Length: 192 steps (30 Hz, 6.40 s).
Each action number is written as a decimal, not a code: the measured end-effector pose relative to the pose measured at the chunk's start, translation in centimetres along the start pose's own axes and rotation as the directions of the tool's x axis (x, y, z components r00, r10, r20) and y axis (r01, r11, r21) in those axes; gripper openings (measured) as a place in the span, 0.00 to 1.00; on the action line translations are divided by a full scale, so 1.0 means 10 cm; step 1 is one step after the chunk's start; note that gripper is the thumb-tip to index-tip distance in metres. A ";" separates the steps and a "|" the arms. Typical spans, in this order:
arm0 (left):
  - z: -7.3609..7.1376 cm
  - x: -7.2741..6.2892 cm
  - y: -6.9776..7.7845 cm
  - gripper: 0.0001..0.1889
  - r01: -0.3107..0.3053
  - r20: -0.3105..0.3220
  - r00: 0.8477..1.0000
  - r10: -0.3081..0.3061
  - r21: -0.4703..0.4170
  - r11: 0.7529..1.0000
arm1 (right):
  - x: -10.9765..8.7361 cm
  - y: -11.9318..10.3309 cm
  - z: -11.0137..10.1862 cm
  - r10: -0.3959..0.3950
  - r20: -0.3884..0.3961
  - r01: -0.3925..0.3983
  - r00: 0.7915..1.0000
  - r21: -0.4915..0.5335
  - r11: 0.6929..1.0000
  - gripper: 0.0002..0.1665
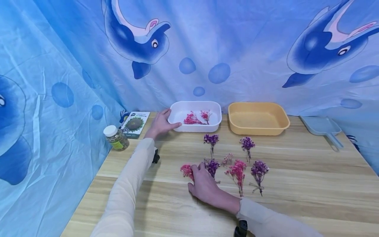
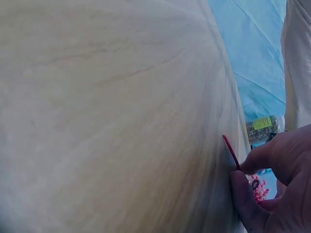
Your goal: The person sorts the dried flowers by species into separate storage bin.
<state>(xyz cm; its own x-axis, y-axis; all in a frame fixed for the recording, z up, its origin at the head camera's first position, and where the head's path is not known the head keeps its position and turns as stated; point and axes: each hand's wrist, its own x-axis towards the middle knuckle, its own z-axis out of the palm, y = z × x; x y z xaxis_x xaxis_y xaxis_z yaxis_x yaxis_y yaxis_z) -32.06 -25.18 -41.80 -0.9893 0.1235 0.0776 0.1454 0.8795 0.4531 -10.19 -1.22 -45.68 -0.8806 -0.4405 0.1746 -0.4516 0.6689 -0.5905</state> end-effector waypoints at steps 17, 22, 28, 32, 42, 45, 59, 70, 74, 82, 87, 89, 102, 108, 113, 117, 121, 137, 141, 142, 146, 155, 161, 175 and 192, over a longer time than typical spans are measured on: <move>-0.02 -0.03 0.00 0.57 0.009 -0.010 1.000 -0.009 0.000 1.000 | -0.05 0.02 -0.07 -0.114 -0.047 0.118 0.992 0.110 0.987 0.21; -0.02 -0.03 0.00 0.56 0.005 -0.008 1.000 -0.005 0.007 1.000 | -0.06 -0.02 -0.16 -0.146 -0.044 0.150 0.988 0.133 0.980 0.21; -0.02 -0.03 0.00 0.55 -0.011 -0.014 1.000 0.011 0.012 1.000 | 0.00 -0.06 -0.37 -0.155 -0.032 0.158 0.987 0.153 0.976 0.23; -0.01 -0.02 -0.01 0.56 -0.012 -0.011 1.000 0.012 0.014 1.000 | 0.06 -0.07 -0.55 -0.121 -0.016 0.122 0.993 0.167 0.978 0.25; 0.02 0.01 -0.05 0.57 -0.010 -0.002 1.000 0.010 0.014 1.000 | 0.34 0.08 -0.88 -0.210 -0.099 0.220 0.973 0.103 0.970 0.24; 0.02 0.00 -0.04 0.56 -0.012 -0.007 1.000 0.012 0.005 1.000 | 0.44 0.13 -0.97 -0.247 -0.130 0.258 0.960 0.073 0.963 0.24; 0.03 -0.03 -0.03 0.56 -0.007 -0.003 1.000 0.007 -0.003 1.000 | 0.98 0.38 -1.30 -0.313 -0.153 0.315 0.937 -0.007 0.949 0.19; 0.01 -0.04 -0.03 0.56 -0.007 -0.007 1.000 0.007 0.009 1.000 | 1.40 0.51 -1.32 -0.254 -0.056 0.250 0.965 -0.070 0.966 0.18; 0.01 -0.03 -0.03 0.55 -0.016 -0.013 1.000 0.016 0.012 1.000 | 1.56 0.55 -1.32 -0.257 -0.029 0.253 0.966 -0.093 0.963 0.19; 0.03 -0.01 -0.03 0.56 -0.019 -0.001 1.000 0.019 0.029 0.999 | 1.85 0.64 -1.28 -0.226 0.068 0.234 0.972 -0.178 0.956 0.19; 0.03 -0.01 -0.03 0.56 -0.019 -0.013 1.000 0.019 0.031 0.999 | 2.02 0.68 -1.22 -0.260 0.091 0.274 0.961 -0.222 0.936 0.18; 0.04 -0.01 -0.03 0.56 -0.023 -0.019 1.000 0.024 0.031 0.999 | 2.07 0.69 -1.19 -0.254 0.101 0.271 0.962 -0.234 0.934 0.18; 0.09 0.00 0.01 0.55 -0.023 -0.011 1.000 0.023 0.044 0.999 | 2.17 0.77 -1.04 -0.174 0.148 0.209 0.973 -0.270 0.940 0.19; 0.08 0.00 0.01 0.55 -0.032 -0.016 0.999 0.033 0.055 0.998 | 2.19 0.82 -1.00 -0.204 0.147 0.238 0.968 -0.272 0.933 0.20; 0.07 0.00 0.00 0.55 -0.019 -0.014 1.000 0.020 0.045 0.999 | 2.17 0.85 -1.02 -0.223 0.139 0.251 0.965 -0.237 0.938 0.21; 0.04 -0.01 -0.01 0.55 -0.012 -0.017 1.000 0.013 0.043 0.999 | 2.09 0.83 -1.12 -0.260 0.073 0.269 0.963 -0.189 0.944 0.21; 0.04 -0.01 -0.01 0.55 -0.016 -0.017 1.000 0.016 0.029 0.999 | 1.89 0.84 -1.29 -0.280 -0.020 0.277 0.960 -0.092 0.956 0.22; 0.03 0.01 -0.03 0.55 -0.025 -0.022 0.999 0.026 0.025 0.999 | 0.56 0.85 -1.77 -0.060 -0.062 0.066 0.996 0.102 0.993 0.29; 0.05 0.01 -0.03 0.55 -0.020 -0.018 1.000 0.020 0.021 1.000 | 0.19 0.84 -1.74 -0.055 -0.085 0.063 0.995 0.094 0.994 0.31; 0.05 0.01 -0.03 0.55 -0.022 -0.018 1.000 0.022 0.022 1.000 | 0.10 0.84 -1.73 -0.055 -0.088 0.063 0.995 0.097 0.993 0.31; 0.05 0.01 -0.03 0.55 -0.030 -0.019 0.999 0.030 0.030 0.999 | -0.22 0.83 -1.65 0.014 -0.074 -0.005 0.997 0.112 0.994 0.36; 0.03 0.01 -0.03 0.55 -0.023 -0.009 1.000 0.023 0.015 1.000 | -0.62 0.84 -1.38 0.123 -0.082 -0.104 0.989 0.204 0.973 0.39; 0.03 0.00 -0.04 0.55 -0.026 -0.004 1.000 0.026 0.016 1.000 | -0.70 0.85 -1.26 0.134 -0.134 -0.110 0.982 0.178 0.978 0.41; 0.05 0.00 -0.03 0.56 -0.050 -0.032 0.998 0.050 0.000 0.999 | -0.77 0.85 -1.01 0.162 -0.164 -0.161 0.973 0.020 0.987 0.48; 0.05 0.00 -0.05 0.56 -0.030 -0.017 0.999 0.030 0.020 0.999 | -0.64 0.76 -0.85 0.245 -0.091 -0.254 0.965 -0.106 0.961 0.55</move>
<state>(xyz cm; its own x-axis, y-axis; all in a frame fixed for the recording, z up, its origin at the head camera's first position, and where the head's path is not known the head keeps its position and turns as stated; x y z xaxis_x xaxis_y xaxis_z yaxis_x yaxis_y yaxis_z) -32.17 -25.38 -42.44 -0.9841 0.1419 0.1064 0.1744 0.8844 0.4329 -9.16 11.77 -44.56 -0.9738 -0.2067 0.0953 -0.2254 0.8186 -0.5283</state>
